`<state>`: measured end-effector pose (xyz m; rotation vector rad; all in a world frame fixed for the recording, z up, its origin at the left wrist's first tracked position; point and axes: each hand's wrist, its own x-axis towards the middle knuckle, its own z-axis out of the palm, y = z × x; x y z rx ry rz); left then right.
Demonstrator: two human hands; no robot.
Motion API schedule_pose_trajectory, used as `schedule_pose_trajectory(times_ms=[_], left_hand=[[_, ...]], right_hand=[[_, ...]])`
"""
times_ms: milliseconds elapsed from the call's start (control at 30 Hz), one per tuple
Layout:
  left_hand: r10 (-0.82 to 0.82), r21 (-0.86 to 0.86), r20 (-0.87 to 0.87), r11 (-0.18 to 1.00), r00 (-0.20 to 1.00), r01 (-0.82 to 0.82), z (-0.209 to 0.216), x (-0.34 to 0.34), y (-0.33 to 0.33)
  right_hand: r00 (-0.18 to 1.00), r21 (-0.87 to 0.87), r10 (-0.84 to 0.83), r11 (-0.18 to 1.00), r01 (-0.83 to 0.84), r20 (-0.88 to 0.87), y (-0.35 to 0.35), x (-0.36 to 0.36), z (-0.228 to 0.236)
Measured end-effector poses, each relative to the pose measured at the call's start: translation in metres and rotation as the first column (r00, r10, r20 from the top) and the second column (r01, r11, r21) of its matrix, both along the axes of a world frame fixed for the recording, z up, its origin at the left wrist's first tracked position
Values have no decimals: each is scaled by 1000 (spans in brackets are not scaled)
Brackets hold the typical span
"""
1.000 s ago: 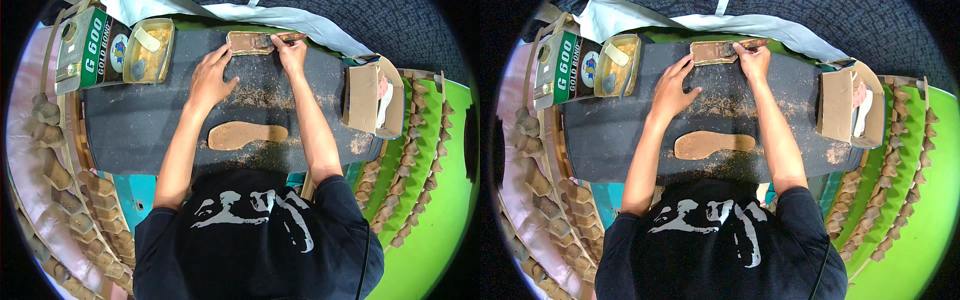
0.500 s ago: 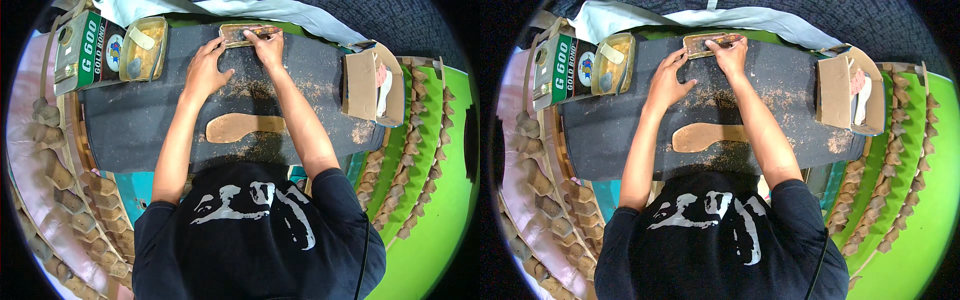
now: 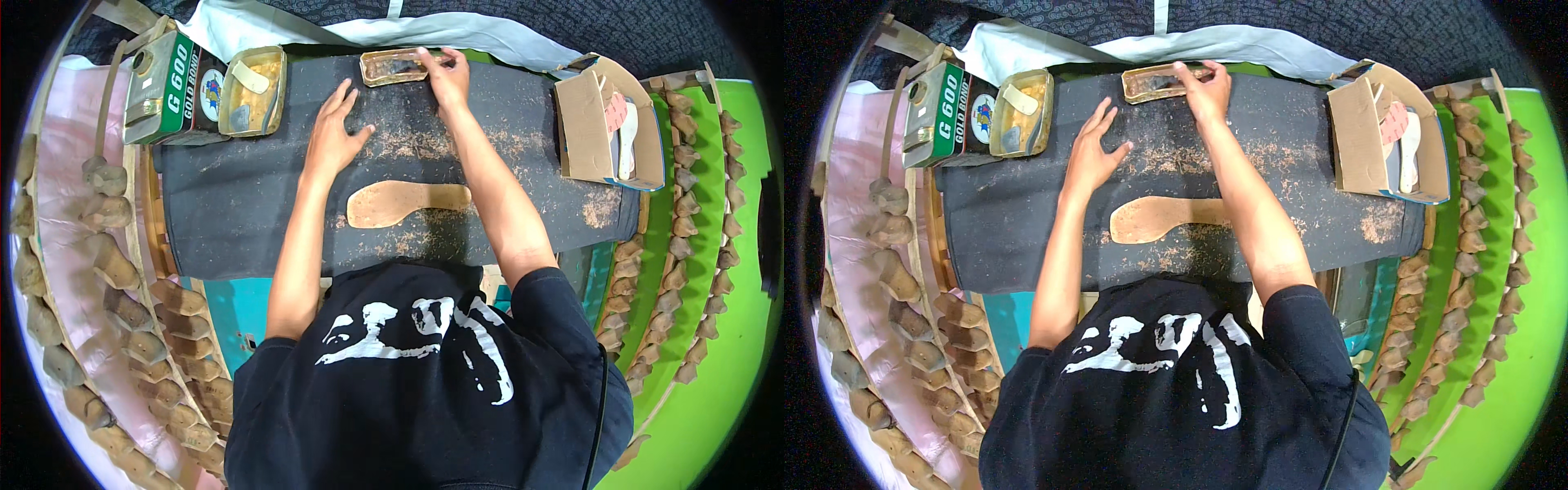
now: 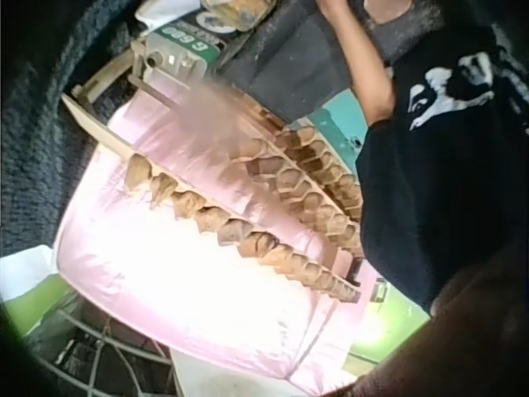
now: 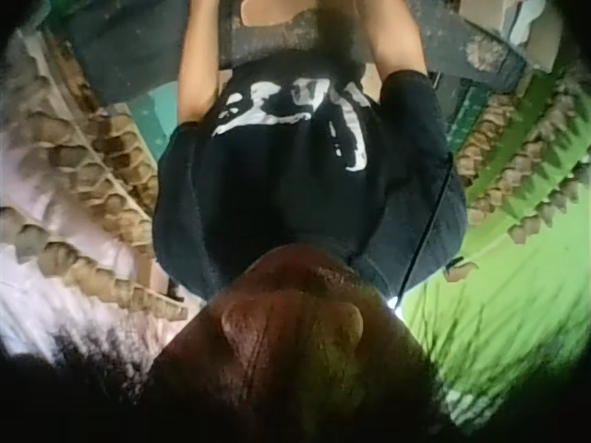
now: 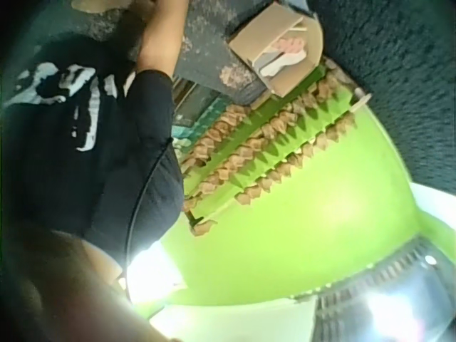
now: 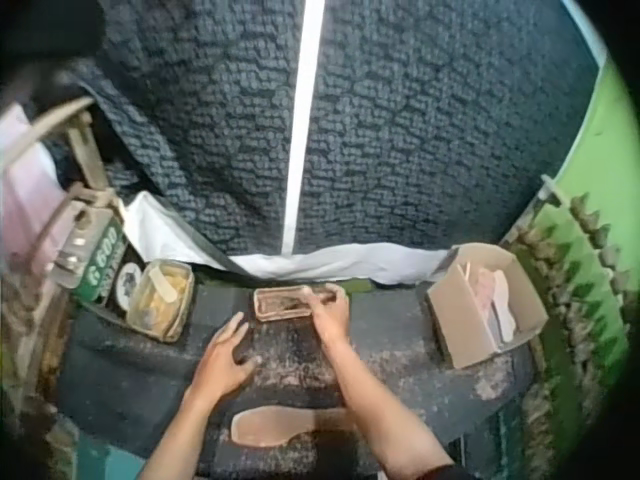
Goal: Apply adhesive to a shoe insole using a brush.
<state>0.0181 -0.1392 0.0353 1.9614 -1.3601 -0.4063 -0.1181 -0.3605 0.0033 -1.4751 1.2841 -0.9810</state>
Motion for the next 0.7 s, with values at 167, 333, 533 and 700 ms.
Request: schedule_pose_trajectory(times_ms=[167,333,533,700], left_hand=[[102,23,-48,995,994,-101,-5,-24,59],[169,131,-297,982,940,-135,-15,-55,126],[254,151,-362,966,897,-212,-16,-95,154],[286,146,-367,958,885,-249,-17,-104,155]], right_hand=[[995,1,54,999,-54,-86,21,-70,-1],[878,131,393,919,-371,-274,120,-166,17],[778,-139,227,917,-373,-586,204,-206,19],[784,-106,261,918,-382,-563,214,-212,23]])
